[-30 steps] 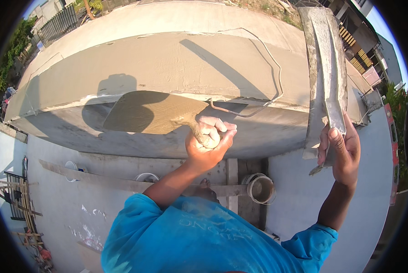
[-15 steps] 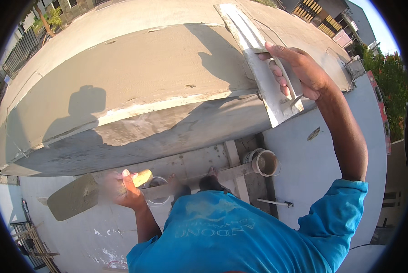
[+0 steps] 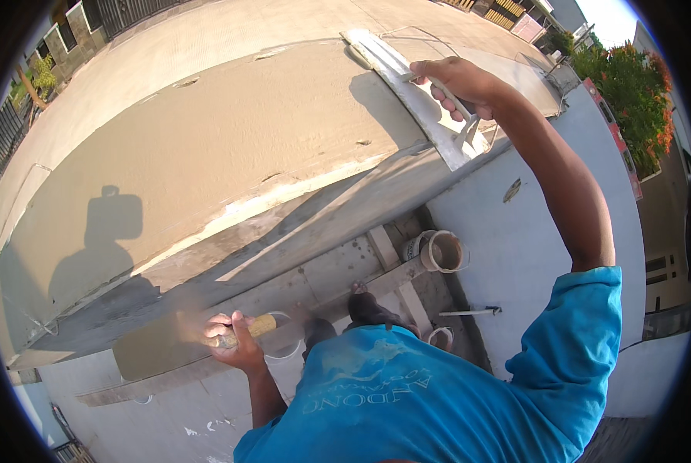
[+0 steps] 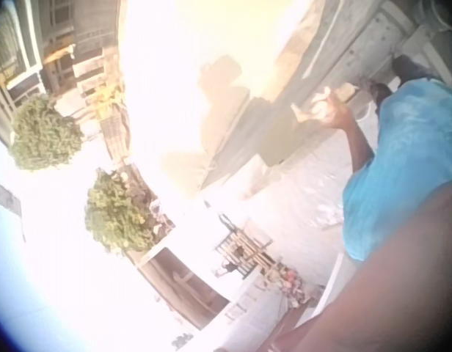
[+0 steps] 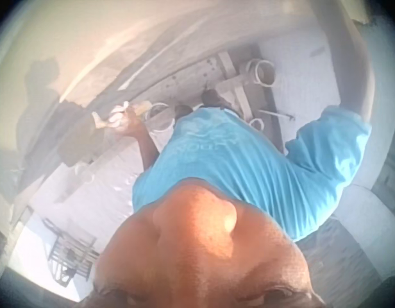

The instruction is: The person applies wet cement to a curved roof surface using a trowel and a float. They repeatedly scoop cement from a bucket, spread it onto the roof, and smooth the surface with the float.

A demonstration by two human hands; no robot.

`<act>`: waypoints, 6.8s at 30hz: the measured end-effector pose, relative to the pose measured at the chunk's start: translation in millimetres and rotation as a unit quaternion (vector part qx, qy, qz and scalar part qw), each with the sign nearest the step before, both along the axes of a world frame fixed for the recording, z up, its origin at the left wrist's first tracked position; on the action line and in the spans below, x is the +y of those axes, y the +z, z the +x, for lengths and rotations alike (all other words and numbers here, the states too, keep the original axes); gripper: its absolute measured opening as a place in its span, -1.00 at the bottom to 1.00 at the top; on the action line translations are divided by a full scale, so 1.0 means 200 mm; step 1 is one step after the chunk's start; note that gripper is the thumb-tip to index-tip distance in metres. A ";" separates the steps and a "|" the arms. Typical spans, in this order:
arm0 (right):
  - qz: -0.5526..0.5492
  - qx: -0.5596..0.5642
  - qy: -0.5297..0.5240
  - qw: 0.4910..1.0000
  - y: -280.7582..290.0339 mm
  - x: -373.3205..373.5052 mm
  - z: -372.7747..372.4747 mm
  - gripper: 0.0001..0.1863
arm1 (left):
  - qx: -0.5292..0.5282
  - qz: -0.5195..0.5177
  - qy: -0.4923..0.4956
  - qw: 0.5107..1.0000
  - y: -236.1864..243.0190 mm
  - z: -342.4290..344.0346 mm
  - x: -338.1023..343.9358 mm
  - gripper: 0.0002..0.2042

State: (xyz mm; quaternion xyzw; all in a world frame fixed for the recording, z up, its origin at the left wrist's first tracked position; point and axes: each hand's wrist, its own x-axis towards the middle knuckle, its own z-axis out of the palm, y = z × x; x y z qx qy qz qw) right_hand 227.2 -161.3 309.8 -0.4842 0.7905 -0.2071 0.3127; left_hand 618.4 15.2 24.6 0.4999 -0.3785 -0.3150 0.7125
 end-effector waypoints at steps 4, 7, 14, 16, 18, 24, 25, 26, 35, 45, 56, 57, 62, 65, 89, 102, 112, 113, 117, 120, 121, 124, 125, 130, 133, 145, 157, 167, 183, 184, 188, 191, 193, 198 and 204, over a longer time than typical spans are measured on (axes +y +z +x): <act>0.008 0.055 -0.036 0.998 0.07 0.02 -0.11 -0.46 | -0.002 0.023 -0.015 1.000 -0.04 0.04 0.03 -0.69; -0.057 -0.011 -0.044 0.997 0.07 0.07 -0.06 -0.49 | -0.001 0.036 -0.023 0.999 -0.07 0.06 0.01 -0.70; -0.054 0.222 0.055 0.972 0.07 0.13 0.13 -0.53 | 0.000 0.064 -0.050 0.997 -0.11 0.07 -0.04 -0.71; -0.045 0.216 0.061 0.974 0.06 0.13 0.14 -0.56 | 0.000 0.060 -0.061 0.996 -0.10 0.07 -0.05 -0.71; -0.038 0.219 0.058 0.973 0.05 0.11 0.17 -0.57 | -0.001 0.055 -0.072 0.996 -0.10 0.06 -0.05 -0.71; -0.023 0.223 0.031 0.974 0.00 0.03 -0.05 -0.54 | -0.006 0.052 -0.081 0.995 -0.14 0.09 -0.03 -0.71; -0.008 0.201 -0.005 0.980 0.02 0.02 -0.10 -0.54 | -0.003 0.047 -0.071 0.996 -0.15 0.09 -0.02 -0.71; -0.003 0.168 -0.025 0.985 0.03 0.03 -0.13 -0.53 | 0.001 0.042 -0.061 0.997 -0.15 0.09 -0.01 -0.71; -0.004 0.019 0.009 1.000 0.06 0.05 0.09 -0.48 | -0.041 0.068 -0.065 0.995 -0.10 0.11 0.03 -0.72; -0.034 -0.030 0.053 0.998 0.15 0.07 0.29 -0.43 | -0.007 0.087 -0.088 0.992 -0.09 0.08 0.04 -0.70; 0.002 0.004 0.066 0.998 0.05 0.09 0.25 -0.48 | -0.048 0.063 -0.081 0.994 -0.12 0.12 0.03 -0.71; 0.005 -0.010 0.080 0.997 0.09 0.11 0.32 -0.49 | -0.041 0.062 -0.088 0.993 -0.12 0.12 0.03 -0.71; -0.058 -0.052 0.023 0.997 0.13 0.12 0.22 -0.47 | -0.051 0.076 -0.088 0.992 -0.09 0.12 0.04 -0.71; -0.035 -0.075 -0.099 0.992 0.08 0.10 -0.05 -0.50 | 0.015 0.090 -0.068 0.994 -0.18 0.14 0.06 -0.72; 0.051 -0.150 0.235 0.959 0.04 -0.04 1.01 -0.45 | 0.007 0.097 -0.056 0.994 -0.13 0.12 0.04 -0.73; -0.032 -0.116 -0.080 0.990 -0.09 -0.05 -0.15 -0.56 | -0.002 0.108 -0.003 0.994 -0.24 0.26 0.10 -0.73; 0.004 -0.189 0.039 0.981 -0.19 -0.19 0.61 -0.42 | 0.054 0.096 -0.014 0.994 -0.40 0.17 0.09 -0.73; 0.013 -0.192 0.065 0.979 -0.18 -0.20 0.69 -0.42 | 0.054 0.095 -0.016 0.994 -0.41 0.16 0.10 -0.73; 0.017 -0.240 0.120 0.963 -0.24 -0.23 1.07 -0.46 | 0.052 0.079 -0.004 0.996 -0.45 0.15 0.11 -0.72; 0.027 -0.274 0.192 0.942 -0.27 -0.26 1.25 -0.52 | 0.053 0.068 0.005 0.996 -0.45 0.17 0.13 -0.72; 0.056 -0.313 0.220 0.922 -0.26 -0.27 1.32 -0.55 | 0.056 0.064 0.015 0.996 -0.44 0.17 0.15 -0.73; 0.069 -0.347 0.282 0.892 -0.31 -0.37 1.55 -0.61 | 0.055 0.051 0.014 0.997 -0.39 0.18 0.13 -0.76; 0.083 -0.377 0.295 0.874 -0.36 -0.44 1.61 -0.66 | 0.050 0.042 0.015 0.998 -0.37 0.19 0.13 -0.78; 0.054 -0.667 0.308 0.676 -0.35 -0.17 1.26 -0.61 | 0.097 0.052 -0.149 0.983 -0.20 0.22 0.09 -0.89; -0.216 -0.699 0.177 0.658 -0.50 0.17 0.87 -0.49 | 0.029 0.025 -0.318 0.947 0.03 0.17 0.03 -0.91; -0.621 -0.453 0.139 0.624 -1.20 0.84 -0.24 -0.38 | 0.186 0.241 -0.764 0.570 0.51 -0.64 -0.25 -0.77; -0.664 -0.225 -0.111 0.704 -1.32 1.17 -0.55 -0.66 | 0.294 0.422 -0.809 0.286 0.63 -1.25 -0.27 -0.68; -0.524 0.001 -0.241 0.817 -1.31 1.55 -0.77 -0.73 | 0.235 0.383 -0.848 0.280 0.67 -1.47 -0.29 -0.72; -0.662 -0.139 -0.266 0.687 -1.40 1.42 -0.82 -0.78 | 0.244 0.498 -0.807 0.203 0.50 -1.75 -0.07 -0.71; -0.629 -0.123 -0.280 0.714 -1.54 1.48 -0.87 -0.78 | 0.248 0.492 -0.812 0.190 0.53 -1.75 -0.08 -0.70; -0.534 -0.022 -0.331 0.778 -1.60 1.56 -0.85 -0.75 | 0.252 0.480 -0.822 0.173 0.60 -1.75 -0.14 -0.68; -0.475 -0.044 -0.405 0.780 -1.55 1.61 -0.86 -0.72 | 0.279 0.459 -0.825 0.178 0.56 -1.79 -0.14 -0.67; -0.522 -0.131 -0.419 0.732 -1.40 1.57 -0.84 -0.69 | 0.296 0.468 -0.809 0.194 0.49 -1.82 -0.14 -0.68; -0.623 -0.283 -0.293 0.668 -1.14 1.57 -0.88 -0.62 | 0.324 0.498 -0.780 0.197 0.25 -1.92 -0.10 -0.70; -0.709 -0.264 -0.317 0.571 -1.21 1.47 -0.98 -0.64 | 0.324 0.548 -0.750 0.181 0.18 -1.97 -0.02 -0.69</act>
